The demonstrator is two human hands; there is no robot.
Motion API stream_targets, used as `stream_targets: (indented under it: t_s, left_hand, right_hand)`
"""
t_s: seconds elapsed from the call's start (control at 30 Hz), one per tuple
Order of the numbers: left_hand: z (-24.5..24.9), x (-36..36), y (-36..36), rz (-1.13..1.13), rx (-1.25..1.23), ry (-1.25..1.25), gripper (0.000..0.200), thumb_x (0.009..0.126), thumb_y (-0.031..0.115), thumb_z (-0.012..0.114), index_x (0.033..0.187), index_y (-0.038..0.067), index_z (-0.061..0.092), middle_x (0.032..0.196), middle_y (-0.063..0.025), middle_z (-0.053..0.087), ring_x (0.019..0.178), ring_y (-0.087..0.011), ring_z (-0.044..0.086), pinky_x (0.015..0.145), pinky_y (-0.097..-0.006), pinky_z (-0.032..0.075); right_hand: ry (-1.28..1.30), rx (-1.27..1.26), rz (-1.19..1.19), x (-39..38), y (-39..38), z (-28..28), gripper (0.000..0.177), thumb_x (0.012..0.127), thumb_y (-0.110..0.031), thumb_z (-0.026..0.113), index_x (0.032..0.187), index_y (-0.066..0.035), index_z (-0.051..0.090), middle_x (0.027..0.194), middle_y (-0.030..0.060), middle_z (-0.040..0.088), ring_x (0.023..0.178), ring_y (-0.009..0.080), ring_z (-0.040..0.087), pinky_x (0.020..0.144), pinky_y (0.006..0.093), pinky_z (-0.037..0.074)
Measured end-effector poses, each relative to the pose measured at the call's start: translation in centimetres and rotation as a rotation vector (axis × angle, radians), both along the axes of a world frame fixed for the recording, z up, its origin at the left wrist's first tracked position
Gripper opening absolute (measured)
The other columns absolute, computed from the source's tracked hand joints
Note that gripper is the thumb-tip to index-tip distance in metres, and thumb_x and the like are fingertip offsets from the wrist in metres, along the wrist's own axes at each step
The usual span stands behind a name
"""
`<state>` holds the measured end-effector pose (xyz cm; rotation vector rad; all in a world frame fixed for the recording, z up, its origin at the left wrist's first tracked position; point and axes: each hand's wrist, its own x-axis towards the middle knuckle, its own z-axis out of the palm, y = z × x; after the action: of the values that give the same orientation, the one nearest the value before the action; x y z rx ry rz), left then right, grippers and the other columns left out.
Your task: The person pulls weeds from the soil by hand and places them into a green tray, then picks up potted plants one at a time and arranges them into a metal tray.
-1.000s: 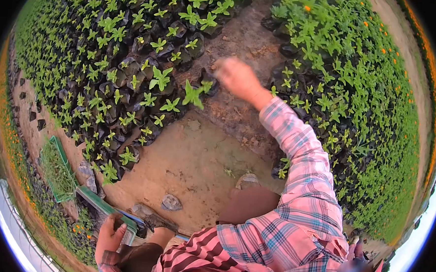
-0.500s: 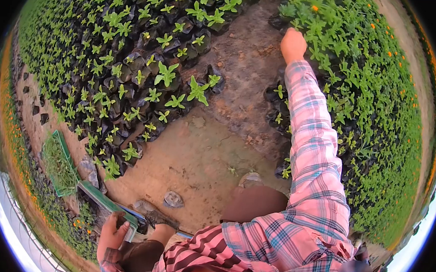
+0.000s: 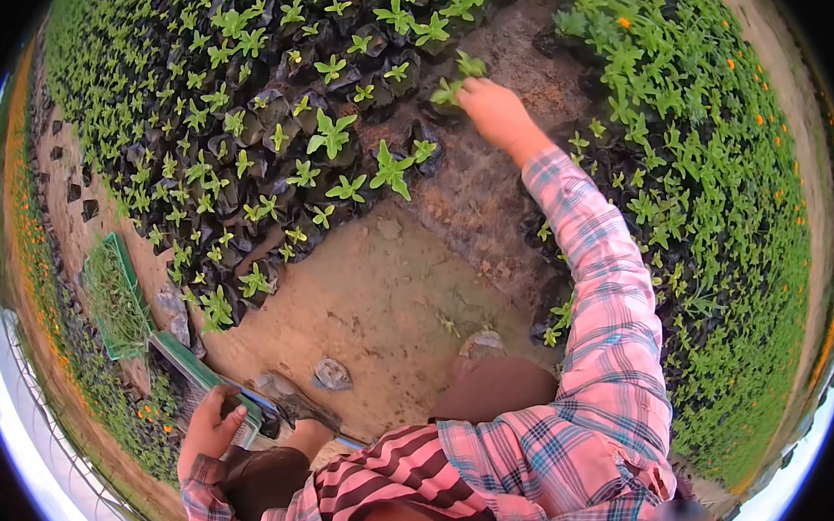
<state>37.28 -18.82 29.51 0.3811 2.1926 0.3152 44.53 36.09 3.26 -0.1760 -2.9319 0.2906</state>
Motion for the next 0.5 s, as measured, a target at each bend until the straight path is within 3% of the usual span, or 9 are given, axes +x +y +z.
stream_targets:
  t_s: [0.1,0.17,0.27,0.3,0.33,0.43,0.5]
  left_hand:
    - [0.5,0.0,0.6,0.027,-0.044,-0.01,0.033,0.083,0.015,0.064,0.111,0.001,0.053,0.091,-0.0158,0.06,0.083,-0.0261,0.059,0.076,-0.0348,0.046]
    - [0.5,0.0,0.7,0.018,-0.053,-0.017,0.033,0.083,0.015,0.064,0.111,0.001,0.053,0.092,-0.016,0.06,0.083,-0.0261,0.058,0.076,-0.0348,0.046]
    - [-0.1,-0.3,0.1,-0.016,-0.08,-0.046,0.032,0.084,0.015,0.064,0.11,0.001,0.053,0.093,-0.0162,0.06,0.084,-0.0262,0.058,0.077,-0.0346,0.046]
    - [-0.3,-0.5,-0.2,-0.023,-0.118,-0.068,0.032,0.084,0.014,0.063,0.11,0.0,0.053,0.093,-0.0161,0.06,0.084,-0.0262,0.058,0.077,-0.0344,0.046]
    - [-0.6,-0.6,-0.4,-0.039,-0.106,-0.069,0.032,0.084,0.014,0.063,0.11,0.0,0.053,0.093,-0.0161,0.06,0.084,-0.0262,0.058,0.077,-0.0344,0.046]
    - [-1.1,-1.1,-0.9,0.031,-0.083,-0.088,0.031,0.084,0.015,0.063,0.11,0.001,0.053,0.093,-0.015,0.061,0.085,-0.0251,0.058,0.078,-0.0336,0.045]
    - [-0.9,-1.2,-0.3,0.029,-0.068,-0.08,0.031,0.084,0.015,0.063,0.11,0.0,0.053,0.093,-0.0149,0.061,0.085,-0.0249,0.058,0.078,-0.0334,0.045]
  right_hand:
    - [0.112,-0.138,-0.188,1.6,-3.7,0.0,0.018,0.077,-0.004,0.056,0.094,-0.002,0.054,0.095,0.0134,0.055,0.087,0.0336,0.057,0.075,0.0412,0.049]
    - [0.309,-0.391,-0.607,2.6,-6.8,0.2,0.014,0.084,-0.006,0.054,0.096,0.002,0.051,0.089,0.0165,0.058,0.079,0.0271,0.062,0.068,0.036,0.051]
    - [-0.165,-1.406,-0.727,2.6,-10.9,0.0,0.043,0.086,-0.021,0.06,0.107,0.012,0.044,0.088,0.0293,0.06,0.077,0.0412,0.062,0.07,0.0431,0.051]
    - [-0.066,-1.335,-0.761,2.0,-12.5,-1.5,0.044,0.085,-0.021,0.059,0.107,0.013,0.041,0.085,0.0313,0.06,0.072,0.0436,0.062,0.066,0.0446,0.051]
    - [-0.033,-1.032,-0.73,1.0,-12.9,-4.7,0.04,0.085,-0.018,0.057,0.105,0.012,0.04,0.082,0.0326,0.059,0.075,0.0451,0.061,0.069,0.0468,0.05]
    - [0.095,-1.125,-0.731,0.0,-12.5,-5.8,0.036,0.085,-0.017,0.055,0.103,0.011,0.041,0.079,0.0334,0.058,0.079,0.0471,0.059,0.073,0.0495,0.048]
    - [0.069,-0.597,-0.519,0.8,-11.2,-5.1,0.024,0.087,-0.01,0.055,0.104,0.005,0.049,0.08,0.0204,0.063,0.061,0.0279,0.065,0.058,0.0396,0.053]
